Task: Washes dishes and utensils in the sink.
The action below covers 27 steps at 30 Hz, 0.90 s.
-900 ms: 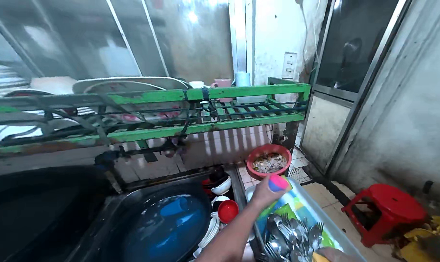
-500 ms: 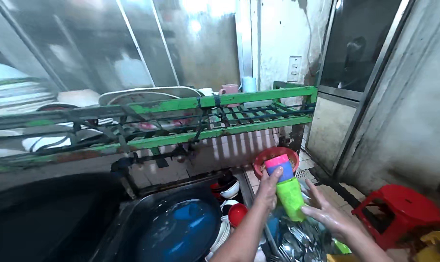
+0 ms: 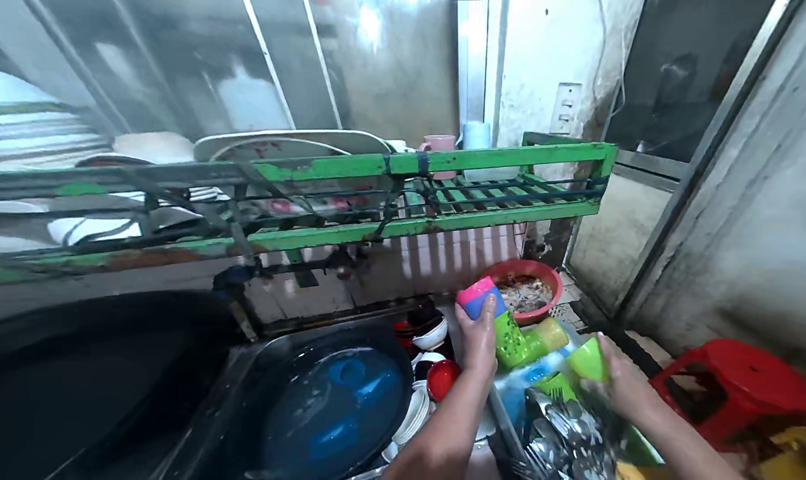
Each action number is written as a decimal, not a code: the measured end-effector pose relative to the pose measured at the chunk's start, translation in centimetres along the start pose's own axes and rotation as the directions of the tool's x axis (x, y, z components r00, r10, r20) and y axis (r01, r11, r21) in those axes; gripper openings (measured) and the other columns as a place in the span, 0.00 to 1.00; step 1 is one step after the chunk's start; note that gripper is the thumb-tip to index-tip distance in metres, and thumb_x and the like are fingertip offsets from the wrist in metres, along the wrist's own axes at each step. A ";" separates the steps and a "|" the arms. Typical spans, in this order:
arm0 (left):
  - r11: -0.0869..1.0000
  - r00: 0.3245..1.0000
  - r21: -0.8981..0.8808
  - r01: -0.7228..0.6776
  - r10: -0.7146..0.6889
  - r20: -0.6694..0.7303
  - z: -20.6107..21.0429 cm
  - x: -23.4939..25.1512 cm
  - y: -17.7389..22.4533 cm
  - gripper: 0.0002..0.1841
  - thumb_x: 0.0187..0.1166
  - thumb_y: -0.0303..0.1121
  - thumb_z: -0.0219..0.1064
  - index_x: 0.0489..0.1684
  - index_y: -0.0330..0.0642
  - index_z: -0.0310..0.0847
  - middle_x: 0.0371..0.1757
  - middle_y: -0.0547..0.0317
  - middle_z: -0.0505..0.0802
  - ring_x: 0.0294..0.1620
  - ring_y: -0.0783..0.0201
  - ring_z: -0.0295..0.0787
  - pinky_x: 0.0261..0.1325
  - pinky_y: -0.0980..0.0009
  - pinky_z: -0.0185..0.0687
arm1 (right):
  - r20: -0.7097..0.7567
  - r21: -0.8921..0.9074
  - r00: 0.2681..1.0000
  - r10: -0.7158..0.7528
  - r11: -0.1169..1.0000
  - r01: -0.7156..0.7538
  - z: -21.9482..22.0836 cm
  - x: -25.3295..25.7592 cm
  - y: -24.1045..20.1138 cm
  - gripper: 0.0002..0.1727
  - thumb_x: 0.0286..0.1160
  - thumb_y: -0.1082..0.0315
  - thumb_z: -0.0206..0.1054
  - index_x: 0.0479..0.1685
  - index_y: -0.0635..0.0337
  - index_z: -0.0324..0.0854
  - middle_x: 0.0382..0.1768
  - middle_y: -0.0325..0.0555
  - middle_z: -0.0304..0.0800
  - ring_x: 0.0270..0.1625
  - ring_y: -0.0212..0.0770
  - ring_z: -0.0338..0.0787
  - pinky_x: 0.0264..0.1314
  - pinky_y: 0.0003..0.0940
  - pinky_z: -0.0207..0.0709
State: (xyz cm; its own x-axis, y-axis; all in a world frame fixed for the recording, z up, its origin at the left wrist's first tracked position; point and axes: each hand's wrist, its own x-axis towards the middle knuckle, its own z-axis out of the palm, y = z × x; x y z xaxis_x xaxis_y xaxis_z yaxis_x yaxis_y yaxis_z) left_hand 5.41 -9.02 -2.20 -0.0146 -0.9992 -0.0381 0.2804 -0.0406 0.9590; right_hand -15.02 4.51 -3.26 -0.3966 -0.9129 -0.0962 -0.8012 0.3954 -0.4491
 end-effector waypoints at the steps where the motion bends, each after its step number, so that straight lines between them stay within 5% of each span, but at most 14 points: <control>1: 1.000 1.000 -0.003 0.005 -0.005 0.013 0.2 -0.1 -0.3 0.50 0.75 0.61 0.72 0.94 0.53 0.46 0.80 0.44 0.77 0.75 0.47 0.79 0.71 0.44 0.77 | 0.052 -0.057 0.998 0.035 0.998 -0.032 0.0 0.2 0.0 0.51 0.81 0.51 0.69 0.95 0.64 0.41 0.88 0.70 0.57 0.87 0.67 0.66 0.87 0.60 0.62; 3: 0.999 0.998 -0.040 0.012 -0.010 0.063 0.5 -0.4 -0.9 0.47 0.74 0.58 0.74 0.91 0.52 0.53 0.76 0.45 0.81 0.70 0.50 0.82 0.68 0.47 0.80 | 0.076 -0.109 0.997 0.008 0.994 0.000 0.0 0.2 -0.9 0.44 0.89 0.42 0.53 0.92 0.68 0.51 0.91 0.70 0.48 0.92 0.66 0.55 0.92 0.59 0.52; 5: 0.992 0.987 -0.115 0.047 -0.029 0.157 0.7 -0.9 -1.1 0.44 0.75 0.56 0.73 0.89 0.50 0.56 0.71 0.45 0.84 0.66 0.52 0.85 0.65 0.50 0.84 | 0.015 0.058 0.991 -0.133 0.990 0.132 -0.3 0.0 -2.9 0.45 0.87 0.40 0.55 0.91 0.69 0.55 0.91 0.68 0.51 0.93 0.64 0.53 0.93 0.59 0.48; 8: 0.952 0.949 -0.271 0.146 -0.057 0.310 1.1 -2.6 -0.2 0.43 0.75 0.54 0.72 0.87 0.47 0.56 0.65 0.46 0.86 0.61 0.55 0.87 0.63 0.54 0.85 | 0.115 0.618 0.975 -0.188 0.783 0.078 -1.1 -0.6 -7.4 0.56 0.69 0.48 0.72 0.97 0.51 0.40 0.86 0.56 0.66 0.82 0.48 0.74 0.82 0.48 0.72; 10: 0.946 0.943 -0.293 0.141 -0.038 0.330 1.2 -3.0 0.4 0.45 0.68 0.56 0.76 0.85 0.47 0.59 0.61 0.48 0.89 0.57 0.57 0.89 0.59 0.57 0.87 | 0.185 0.781 0.963 -0.197 0.624 -0.023 -0.8 -0.4 -9.3 0.61 0.58 0.56 0.79 0.96 0.41 0.40 0.76 0.52 0.78 0.68 0.45 0.87 0.67 0.46 0.85; 12: 0.976 0.968 -0.207 0.074 -0.020 0.251 0.8 -2.4 1.2 0.45 0.70 0.53 0.77 0.86 0.48 0.58 0.63 0.47 0.88 0.58 0.56 0.89 0.59 0.55 0.87 | 0.150 0.682 0.969 -0.199 0.730 0.045 0.1 0.2 -10.3 0.60 0.59 0.60 0.82 0.96 0.43 0.45 0.75 0.53 0.79 0.69 0.45 0.87 0.70 0.45 0.83; 14: 0.995 0.988 -0.092 0.027 -0.013 0.151 -0.4 -1.8 2.1 0.47 0.72 0.52 0.78 0.91 0.53 0.52 0.70 0.45 0.85 0.62 0.51 0.87 0.61 0.50 0.85 | 0.052 0.391 0.962 -0.269 0.892 0.228 2.2 1.3 -10.6 0.62 0.60 0.60 0.85 0.97 0.49 0.43 0.81 0.60 0.72 0.79 0.53 0.78 0.82 0.51 0.71; 16: 1.000 0.996 0.017 -0.004 0.003 0.091 -1.8 -1.0 2.9 0.51 0.72 0.56 0.77 0.93 0.59 0.46 0.74 0.44 0.82 0.64 0.48 0.86 0.61 0.46 0.84 | 0.004 0.274 0.951 -0.308 0.915 0.296 4.3 2.1 -10.5 0.62 0.63 0.57 0.83 0.97 0.53 0.42 0.86 0.64 0.64 0.86 0.59 0.69 0.88 0.54 0.63; 19: 0.961 0.991 0.255 -0.112 0.090 0.098 -4.1 0.0 3.7 0.51 0.72 0.53 0.78 0.94 0.57 0.47 0.73 0.41 0.83 0.62 0.46 0.87 0.59 0.44 0.85 | 0.108 0.209 0.929 -0.354 0.922 0.327 4.7 3.3 -9.5 0.49 0.84 0.41 0.59 0.95 0.64 0.45 0.94 0.68 0.41 0.95 0.64 0.46 0.95 0.58 0.44; 21: 0.817 0.961 0.515 -0.260 0.165 0.223 -5.3 -0.2 4.3 0.51 0.69 0.48 0.81 0.93 0.48 0.51 0.77 0.41 0.80 0.68 0.47 0.85 0.68 0.45 0.82 | 0.110 0.343 0.933 -0.343 0.894 0.288 3.1 3.5 -10.1 0.41 0.90 0.44 0.43 0.93 0.67 0.51 0.94 0.65 0.38 0.96 0.61 0.42 0.96 0.56 0.40; 23: 0.524 0.896 0.736 -0.430 0.148 0.418 -5.6 -1.7 4.7 0.51 0.66 0.54 0.81 0.92 0.48 0.57 0.78 0.44 0.80 0.68 0.47 0.86 0.69 0.45 0.83 | 0.014 0.617 0.953 -0.304 0.753 0.231 1.5 2.8 -11.5 0.41 0.89 0.40 0.38 0.92 0.61 0.56 0.92 0.56 0.55 0.91 0.50 0.61 0.89 0.52 0.60; 25: 0.325 0.814 0.756 -0.568 0.083 0.575 -5.0 -3.6 5.0 0.50 0.68 0.57 0.77 0.92 0.48 0.57 0.78 0.47 0.81 0.69 0.48 0.86 0.69 0.45 0.82 | -0.023 0.660 0.940 -0.340 0.701 0.269 0.3 1.9 -12.8 0.43 0.83 0.35 0.42 0.93 0.51 0.57 0.87 0.48 0.67 0.85 0.44 0.72 0.83 0.49 0.70; 27: 0.319 0.774 0.729 -0.606 0.022 0.633 -4.5 -4.6 5.3 0.52 0.70 0.57 0.74 0.95 0.46 0.51 0.83 0.47 0.77 0.74 0.49 0.82 0.74 0.48 0.78 | -0.095 0.467 0.899 -0.427 0.779 0.419 -0.4 1.2 -13.4 0.36 0.83 0.44 0.56 0.88 0.50 0.68 0.83 0.47 0.74 0.83 0.45 0.74 0.84 0.53 0.67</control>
State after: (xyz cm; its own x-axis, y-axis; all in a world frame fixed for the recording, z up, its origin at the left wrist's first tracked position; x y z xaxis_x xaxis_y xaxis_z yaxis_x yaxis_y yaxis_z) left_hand 11.25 -4.70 1.84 -0.6128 -0.7719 0.1694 -0.6013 0.5946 0.5337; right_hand -4.97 -1.83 3.03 -0.0565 -0.9802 0.1896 -0.5809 -0.1221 -0.8048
